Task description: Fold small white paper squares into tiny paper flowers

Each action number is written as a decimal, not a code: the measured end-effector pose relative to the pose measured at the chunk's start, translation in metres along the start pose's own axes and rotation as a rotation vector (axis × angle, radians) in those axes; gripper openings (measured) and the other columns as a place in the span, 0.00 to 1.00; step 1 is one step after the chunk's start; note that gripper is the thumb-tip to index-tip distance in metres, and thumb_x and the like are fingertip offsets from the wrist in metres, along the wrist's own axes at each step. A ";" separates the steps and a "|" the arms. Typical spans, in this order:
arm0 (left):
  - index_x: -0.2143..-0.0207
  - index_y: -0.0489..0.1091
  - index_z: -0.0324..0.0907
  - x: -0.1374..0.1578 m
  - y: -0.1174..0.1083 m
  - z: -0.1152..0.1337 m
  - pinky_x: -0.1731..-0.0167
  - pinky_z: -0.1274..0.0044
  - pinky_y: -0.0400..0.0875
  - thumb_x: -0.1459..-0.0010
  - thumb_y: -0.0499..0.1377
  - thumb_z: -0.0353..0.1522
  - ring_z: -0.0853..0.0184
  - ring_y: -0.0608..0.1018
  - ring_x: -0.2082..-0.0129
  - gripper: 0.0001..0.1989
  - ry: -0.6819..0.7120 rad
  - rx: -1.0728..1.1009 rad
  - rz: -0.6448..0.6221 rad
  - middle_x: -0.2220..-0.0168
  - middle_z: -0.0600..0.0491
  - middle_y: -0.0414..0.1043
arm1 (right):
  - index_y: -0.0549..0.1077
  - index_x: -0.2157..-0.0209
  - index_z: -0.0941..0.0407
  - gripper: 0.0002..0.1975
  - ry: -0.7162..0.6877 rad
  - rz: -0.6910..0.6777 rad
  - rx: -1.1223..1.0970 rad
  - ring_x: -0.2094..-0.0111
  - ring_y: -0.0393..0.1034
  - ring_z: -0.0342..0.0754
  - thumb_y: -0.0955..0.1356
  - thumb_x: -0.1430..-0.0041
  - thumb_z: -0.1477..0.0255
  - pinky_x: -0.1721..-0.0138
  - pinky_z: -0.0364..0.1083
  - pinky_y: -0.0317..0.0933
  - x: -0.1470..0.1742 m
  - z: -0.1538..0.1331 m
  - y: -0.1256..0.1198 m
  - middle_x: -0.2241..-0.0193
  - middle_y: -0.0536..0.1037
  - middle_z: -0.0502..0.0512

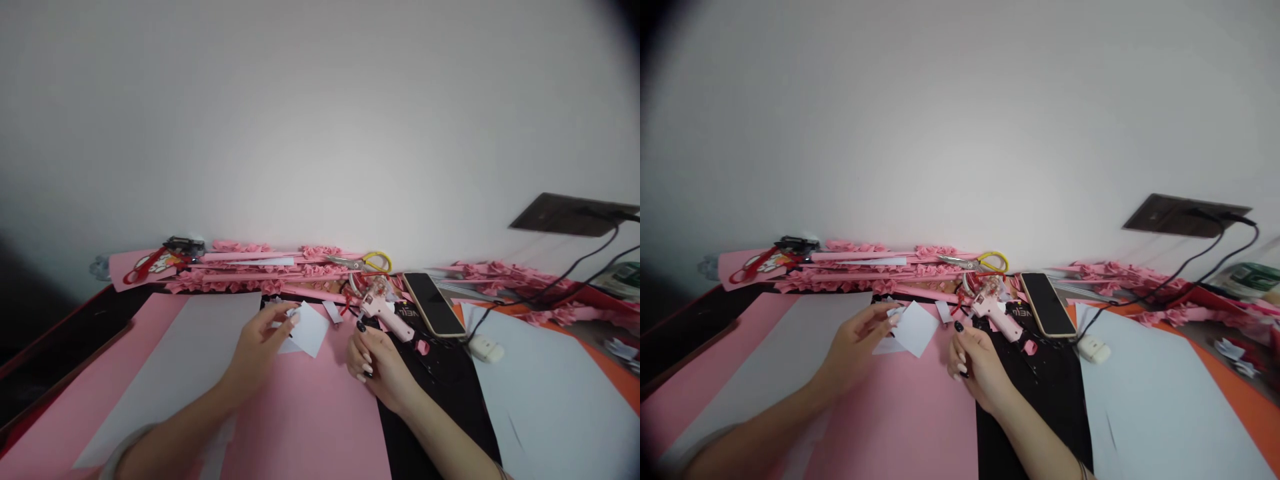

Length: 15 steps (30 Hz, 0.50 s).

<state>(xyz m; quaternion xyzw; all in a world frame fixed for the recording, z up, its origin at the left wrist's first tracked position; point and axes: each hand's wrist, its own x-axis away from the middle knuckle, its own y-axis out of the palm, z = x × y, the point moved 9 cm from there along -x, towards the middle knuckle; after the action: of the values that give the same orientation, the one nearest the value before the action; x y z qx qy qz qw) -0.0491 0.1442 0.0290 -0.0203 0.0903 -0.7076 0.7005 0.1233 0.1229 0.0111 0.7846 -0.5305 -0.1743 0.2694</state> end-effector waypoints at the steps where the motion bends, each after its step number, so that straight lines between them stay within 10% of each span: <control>1: 0.59 0.69 0.45 -0.004 -0.009 0.003 0.68 0.77 0.67 0.44 0.56 0.40 0.66 0.73 0.65 0.13 0.041 -0.063 0.062 0.64 0.52 0.70 | 0.61 0.83 0.57 0.19 -0.002 0.010 0.015 0.87 0.44 0.37 0.63 0.40 0.67 0.85 0.39 0.43 0.000 0.001 -0.002 0.89 0.56 0.43; 15: 0.51 0.67 0.43 -0.029 -0.041 -0.002 0.52 0.71 0.63 0.39 0.46 0.39 0.60 0.70 0.53 0.18 0.166 -0.451 0.140 0.53 0.49 0.68 | 0.61 0.78 0.56 0.16 -0.022 0.169 0.269 0.85 0.39 0.37 0.66 0.43 0.63 0.83 0.40 0.35 0.003 -0.004 -0.016 0.85 0.52 0.41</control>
<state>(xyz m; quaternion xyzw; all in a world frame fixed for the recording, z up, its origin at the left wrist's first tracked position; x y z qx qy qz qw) -0.0898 0.1737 0.0366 -0.1115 0.3041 -0.6185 0.7159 0.1387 0.1258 0.0048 0.7642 -0.6162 -0.0868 0.1696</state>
